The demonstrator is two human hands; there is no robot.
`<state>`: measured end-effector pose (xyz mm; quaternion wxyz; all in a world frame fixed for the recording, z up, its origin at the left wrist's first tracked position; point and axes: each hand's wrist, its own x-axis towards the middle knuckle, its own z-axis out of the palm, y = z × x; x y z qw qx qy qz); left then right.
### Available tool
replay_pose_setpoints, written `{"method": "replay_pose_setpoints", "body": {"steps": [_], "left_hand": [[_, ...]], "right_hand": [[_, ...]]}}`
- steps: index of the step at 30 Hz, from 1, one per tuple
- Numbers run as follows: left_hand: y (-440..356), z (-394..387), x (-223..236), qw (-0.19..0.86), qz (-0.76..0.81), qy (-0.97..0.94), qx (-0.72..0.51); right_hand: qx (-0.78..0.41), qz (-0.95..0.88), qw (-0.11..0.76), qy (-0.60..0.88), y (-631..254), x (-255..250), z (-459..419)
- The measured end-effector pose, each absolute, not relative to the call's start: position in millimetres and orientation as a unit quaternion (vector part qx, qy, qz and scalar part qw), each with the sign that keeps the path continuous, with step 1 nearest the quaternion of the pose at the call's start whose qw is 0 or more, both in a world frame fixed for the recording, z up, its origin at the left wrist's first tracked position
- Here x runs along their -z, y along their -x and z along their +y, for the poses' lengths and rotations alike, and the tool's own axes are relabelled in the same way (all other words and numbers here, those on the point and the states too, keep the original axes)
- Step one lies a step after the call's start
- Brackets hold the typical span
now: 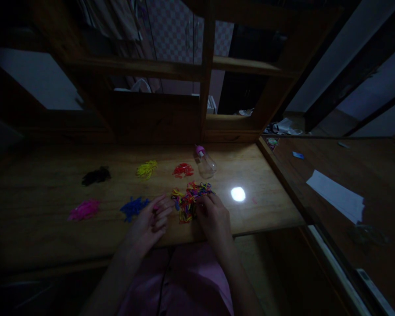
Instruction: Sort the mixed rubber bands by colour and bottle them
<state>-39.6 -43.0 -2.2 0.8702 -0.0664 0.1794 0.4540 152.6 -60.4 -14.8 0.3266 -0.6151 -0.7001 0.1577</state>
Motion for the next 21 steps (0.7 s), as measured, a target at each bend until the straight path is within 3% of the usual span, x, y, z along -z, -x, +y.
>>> {"method": "replay_pose_setpoints", "body": {"steps": [10,21], "left_hand": [[30.5,-43.9,-3.6,0.84,0.245,0.035,-0.482],[18.7,-44.8,-1.3,0.822,0.277,0.029,-0.497]], "right_hand": [[-0.34,-0.525,0.48,0.615,-155.1,2.5,-56.1],[-0.452,-0.413,0.545,0.573,-158.6,9.0,-51.5]]}}
